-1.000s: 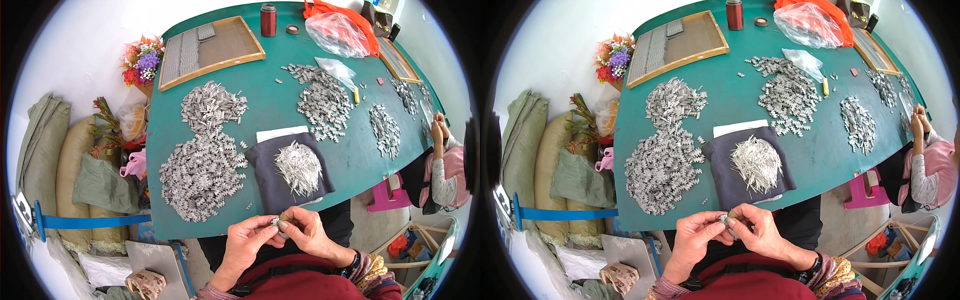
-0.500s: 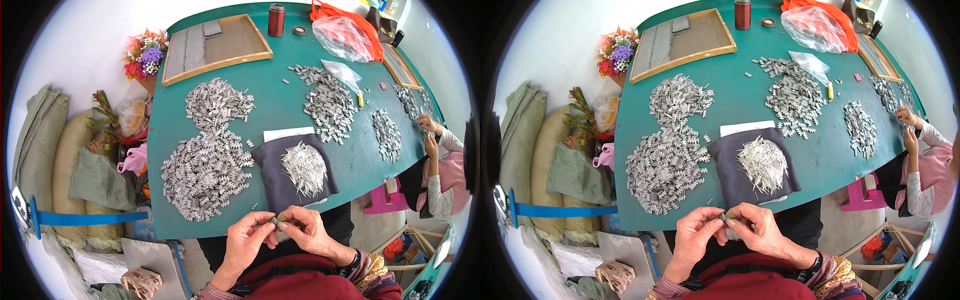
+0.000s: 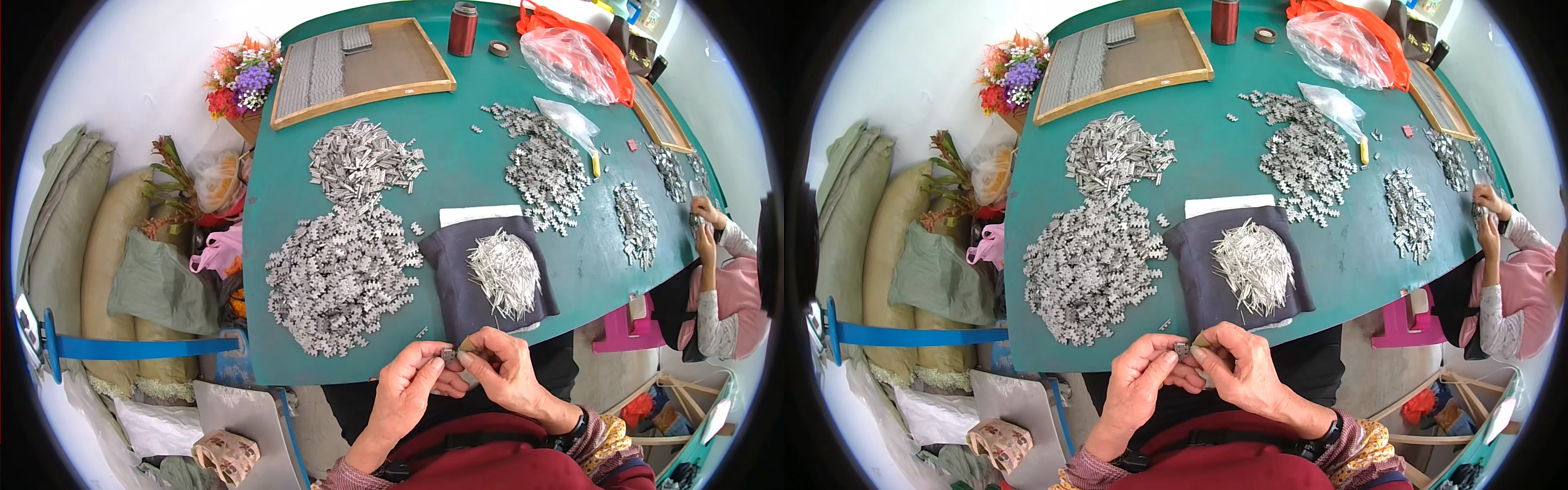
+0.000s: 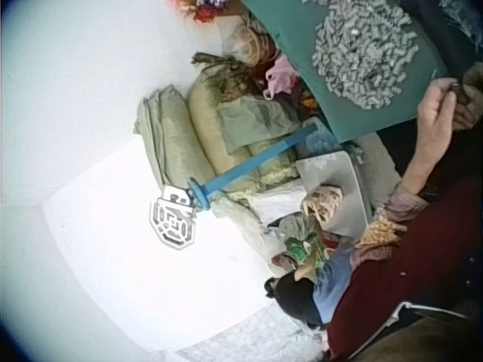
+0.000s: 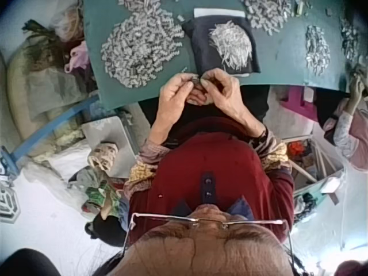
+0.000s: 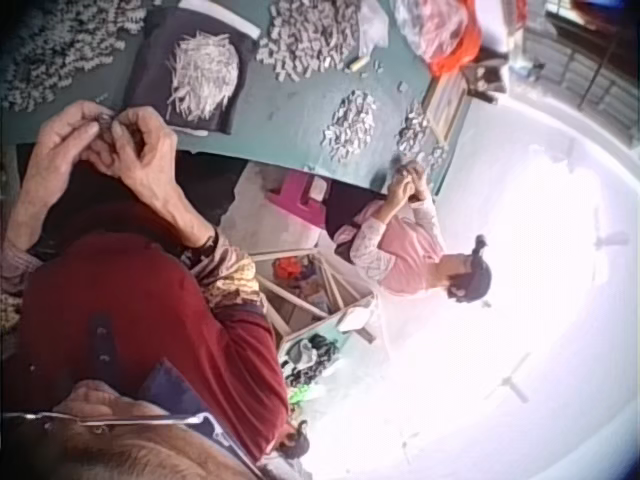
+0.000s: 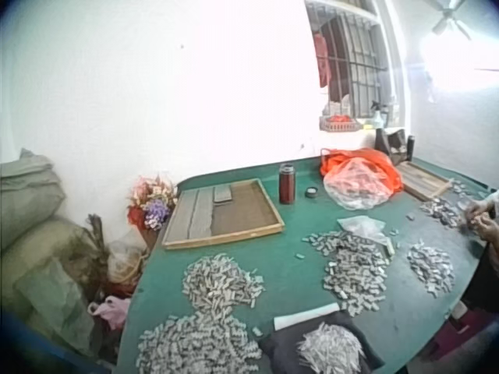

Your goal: Sorting and inspecting small metal components at a workshop table.

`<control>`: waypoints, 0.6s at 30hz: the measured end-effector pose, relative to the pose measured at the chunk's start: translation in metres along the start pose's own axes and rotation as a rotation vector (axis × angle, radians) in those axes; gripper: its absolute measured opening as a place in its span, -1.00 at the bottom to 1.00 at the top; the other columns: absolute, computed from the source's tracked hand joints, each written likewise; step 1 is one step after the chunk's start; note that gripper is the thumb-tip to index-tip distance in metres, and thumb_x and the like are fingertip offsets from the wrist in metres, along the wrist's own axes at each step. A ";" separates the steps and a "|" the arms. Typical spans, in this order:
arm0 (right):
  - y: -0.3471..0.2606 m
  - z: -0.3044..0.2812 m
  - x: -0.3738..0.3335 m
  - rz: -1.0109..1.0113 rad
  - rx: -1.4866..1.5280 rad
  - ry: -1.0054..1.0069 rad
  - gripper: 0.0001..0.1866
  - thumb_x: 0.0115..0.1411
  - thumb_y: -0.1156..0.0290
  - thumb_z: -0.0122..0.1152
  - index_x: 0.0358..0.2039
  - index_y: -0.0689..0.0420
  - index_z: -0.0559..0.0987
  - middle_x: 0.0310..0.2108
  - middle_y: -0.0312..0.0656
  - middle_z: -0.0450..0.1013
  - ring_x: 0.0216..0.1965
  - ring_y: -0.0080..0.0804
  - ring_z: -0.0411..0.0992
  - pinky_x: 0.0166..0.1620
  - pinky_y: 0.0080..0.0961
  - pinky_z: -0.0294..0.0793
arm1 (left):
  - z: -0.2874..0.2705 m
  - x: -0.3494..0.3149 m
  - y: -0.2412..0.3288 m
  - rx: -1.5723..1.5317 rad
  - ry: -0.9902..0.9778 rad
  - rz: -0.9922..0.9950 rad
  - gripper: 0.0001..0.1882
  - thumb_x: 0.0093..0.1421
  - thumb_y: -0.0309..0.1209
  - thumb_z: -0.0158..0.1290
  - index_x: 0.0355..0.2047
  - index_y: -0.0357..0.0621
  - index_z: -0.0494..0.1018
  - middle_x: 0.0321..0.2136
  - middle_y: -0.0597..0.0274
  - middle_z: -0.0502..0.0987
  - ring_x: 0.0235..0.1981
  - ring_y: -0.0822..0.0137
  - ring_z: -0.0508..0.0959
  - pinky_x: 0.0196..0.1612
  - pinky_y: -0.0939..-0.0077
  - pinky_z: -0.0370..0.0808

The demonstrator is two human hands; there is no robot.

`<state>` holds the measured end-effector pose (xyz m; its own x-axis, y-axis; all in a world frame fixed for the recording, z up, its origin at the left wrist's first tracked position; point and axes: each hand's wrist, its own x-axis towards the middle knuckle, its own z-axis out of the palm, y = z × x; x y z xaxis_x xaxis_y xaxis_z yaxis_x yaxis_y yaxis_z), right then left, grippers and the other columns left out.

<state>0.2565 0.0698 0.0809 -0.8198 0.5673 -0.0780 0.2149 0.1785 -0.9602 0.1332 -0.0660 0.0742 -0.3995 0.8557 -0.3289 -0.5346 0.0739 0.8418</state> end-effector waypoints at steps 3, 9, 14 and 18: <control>0.002 0.000 0.000 -0.012 -0.011 -0.003 -0.90 0.17 0.53 0.22 -0.34 0.30 0.55 -0.49 -0.15 0.46 -0.59 -0.54 0.39 -0.51 -0.55 0.38 | 0.001 0.001 0.000 0.000 -0.005 -0.019 -0.78 0.42 -0.51 -0.17 -0.04 -0.42 0.35 -0.28 -0.07 0.58 -0.31 0.16 0.67 -0.22 0.32 0.67; 0.001 -0.001 0.000 0.062 0.059 -0.027 -0.91 0.18 0.53 0.23 -0.34 0.30 0.56 -0.56 -0.21 0.46 -0.59 -0.63 0.36 -0.53 -0.59 0.35 | -0.001 0.001 -0.002 -0.071 -0.052 -0.076 -0.82 0.42 -0.51 -0.18 -0.07 -0.40 0.31 -0.27 -0.12 0.57 -0.28 0.09 0.67 -0.20 0.28 0.67; 0.002 0.000 0.000 0.085 0.068 -0.041 -0.90 0.19 0.52 0.23 -0.35 0.30 0.57 -0.58 -0.23 0.47 -0.59 -0.66 0.36 -0.53 -0.61 0.34 | -0.007 0.001 -0.007 -0.177 -0.094 -0.119 -0.80 0.44 -0.44 -0.20 -0.08 -0.37 0.29 -0.22 -0.17 0.57 -0.24 0.05 0.67 -0.15 0.26 0.66; -0.002 0.002 -0.001 0.111 0.070 -0.064 -0.89 0.19 0.50 0.23 -0.36 0.31 0.58 -0.60 -0.22 0.47 -0.59 -0.66 0.36 -0.54 -0.60 0.35 | -0.010 -0.001 -0.008 -0.330 -0.133 -0.104 -0.74 0.47 -0.34 -0.23 -0.10 -0.33 0.30 -0.21 -0.17 0.56 -0.22 -0.01 0.66 -0.14 0.20 0.66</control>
<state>0.2557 0.0678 0.0821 -0.8257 0.5276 -0.1995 0.2706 0.0601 -0.9608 0.1307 -0.0729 0.0632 -0.2412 0.9130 -0.3289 -0.7874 0.0139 0.6163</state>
